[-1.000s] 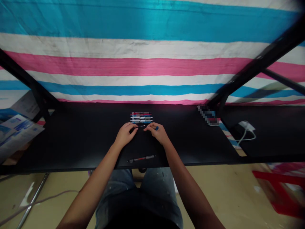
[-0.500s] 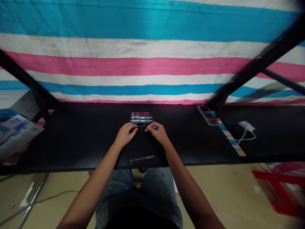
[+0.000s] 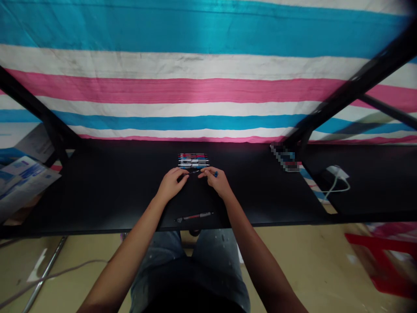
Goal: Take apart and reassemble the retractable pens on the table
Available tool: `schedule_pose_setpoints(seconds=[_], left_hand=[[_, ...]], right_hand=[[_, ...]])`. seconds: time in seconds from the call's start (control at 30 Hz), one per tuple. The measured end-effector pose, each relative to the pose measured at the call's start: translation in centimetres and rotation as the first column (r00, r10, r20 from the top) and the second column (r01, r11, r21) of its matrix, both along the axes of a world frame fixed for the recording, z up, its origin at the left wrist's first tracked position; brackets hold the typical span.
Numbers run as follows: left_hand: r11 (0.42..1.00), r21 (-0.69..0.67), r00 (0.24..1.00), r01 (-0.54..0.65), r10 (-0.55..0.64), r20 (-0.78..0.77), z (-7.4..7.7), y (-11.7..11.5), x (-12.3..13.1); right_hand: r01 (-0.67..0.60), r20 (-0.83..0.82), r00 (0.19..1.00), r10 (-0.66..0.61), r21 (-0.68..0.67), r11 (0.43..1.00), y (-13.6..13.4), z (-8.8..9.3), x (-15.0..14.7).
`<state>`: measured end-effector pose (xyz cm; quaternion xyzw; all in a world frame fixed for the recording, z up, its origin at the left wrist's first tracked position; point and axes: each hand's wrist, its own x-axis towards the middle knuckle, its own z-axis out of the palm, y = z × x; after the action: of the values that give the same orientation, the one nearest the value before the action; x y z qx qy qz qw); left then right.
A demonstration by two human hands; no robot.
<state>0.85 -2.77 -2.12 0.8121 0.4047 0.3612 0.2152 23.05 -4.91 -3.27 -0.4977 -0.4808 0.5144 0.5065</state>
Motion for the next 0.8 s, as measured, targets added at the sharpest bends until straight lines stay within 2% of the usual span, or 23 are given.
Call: schedule_pose_setpoints(seconds=[0.13, 0.37, 0.8], left_hand=[[1.000, 0.005, 1.000, 0.000, 0.000, -0.001, -0.02, 0.04, -0.03], [1.000, 0.018, 0.999, -0.003, 0.002, 0.035, 0.24, 0.01, -0.11], [0.999, -0.030, 1.000, 0.026, -0.026, 0.014, 0.10, -0.01, -0.01]], right_hand=[[0.019, -0.034, 0.999, -0.019, -0.017, 1.000, 0.09, -0.09, -0.01], [0.029, 0.024, 0.999, -0.029, -0.034, 0.999, 0.05, 0.02, 0.03], [0.064, -0.100, 0.993, -0.069, -0.052, 0.997, 0.08, 0.43, -0.12]])
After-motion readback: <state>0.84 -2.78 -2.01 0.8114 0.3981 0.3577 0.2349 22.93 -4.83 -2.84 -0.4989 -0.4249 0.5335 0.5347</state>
